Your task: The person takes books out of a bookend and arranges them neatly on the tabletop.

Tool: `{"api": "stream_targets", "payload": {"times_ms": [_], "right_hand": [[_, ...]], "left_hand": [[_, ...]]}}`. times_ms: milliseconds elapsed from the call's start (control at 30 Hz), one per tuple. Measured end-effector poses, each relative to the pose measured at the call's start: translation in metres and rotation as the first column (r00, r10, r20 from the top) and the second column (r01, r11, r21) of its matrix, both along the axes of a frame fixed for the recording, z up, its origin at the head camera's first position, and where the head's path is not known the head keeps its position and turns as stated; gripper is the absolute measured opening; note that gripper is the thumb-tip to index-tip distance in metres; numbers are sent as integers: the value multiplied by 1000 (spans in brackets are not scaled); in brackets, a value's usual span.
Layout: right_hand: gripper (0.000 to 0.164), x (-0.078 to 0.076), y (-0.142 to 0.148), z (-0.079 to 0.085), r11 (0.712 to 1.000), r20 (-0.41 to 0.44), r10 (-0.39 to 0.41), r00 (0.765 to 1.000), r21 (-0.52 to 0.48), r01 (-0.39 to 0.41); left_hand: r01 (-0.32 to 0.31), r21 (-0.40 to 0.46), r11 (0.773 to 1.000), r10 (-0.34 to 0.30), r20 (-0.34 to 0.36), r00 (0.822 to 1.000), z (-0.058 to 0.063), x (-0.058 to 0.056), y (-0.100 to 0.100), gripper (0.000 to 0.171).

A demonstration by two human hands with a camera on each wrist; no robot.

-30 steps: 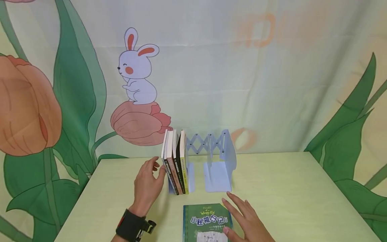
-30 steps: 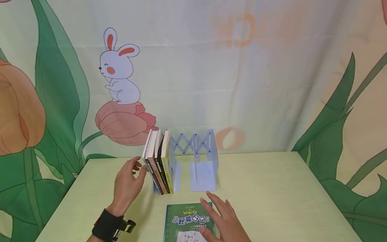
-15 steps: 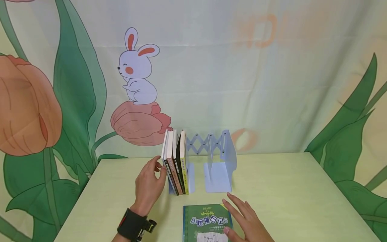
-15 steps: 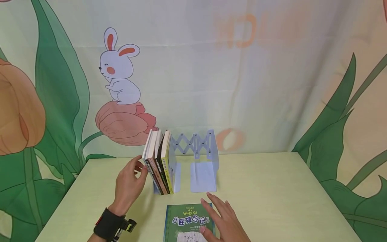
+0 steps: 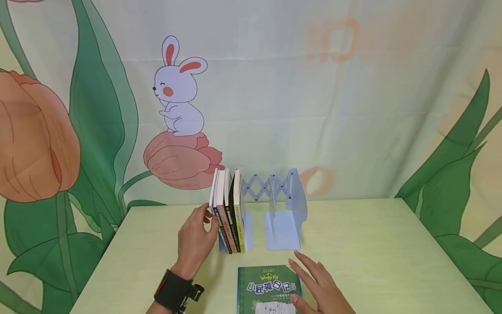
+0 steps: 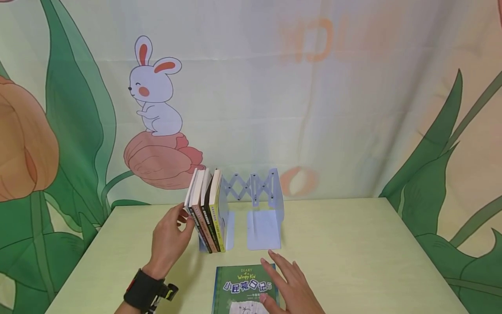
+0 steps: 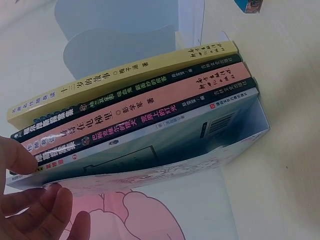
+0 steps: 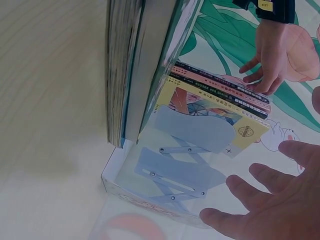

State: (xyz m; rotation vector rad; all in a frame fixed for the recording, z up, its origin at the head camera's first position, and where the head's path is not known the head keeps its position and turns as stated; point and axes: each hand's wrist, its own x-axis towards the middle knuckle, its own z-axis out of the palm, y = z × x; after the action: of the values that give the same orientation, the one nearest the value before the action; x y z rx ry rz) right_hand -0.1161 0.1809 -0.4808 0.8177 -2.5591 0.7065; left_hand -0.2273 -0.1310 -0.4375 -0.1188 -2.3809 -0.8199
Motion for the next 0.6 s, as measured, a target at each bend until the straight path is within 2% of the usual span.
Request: {"api": "stream_targets", "payload": {"times_ms": [600], "right_hand": [[70,1,-1,-1,1000,14,-3,1000,-11,3]], "left_hand": [[-18,-44,999,17,-24,1000,3,-4,2,39]]}}
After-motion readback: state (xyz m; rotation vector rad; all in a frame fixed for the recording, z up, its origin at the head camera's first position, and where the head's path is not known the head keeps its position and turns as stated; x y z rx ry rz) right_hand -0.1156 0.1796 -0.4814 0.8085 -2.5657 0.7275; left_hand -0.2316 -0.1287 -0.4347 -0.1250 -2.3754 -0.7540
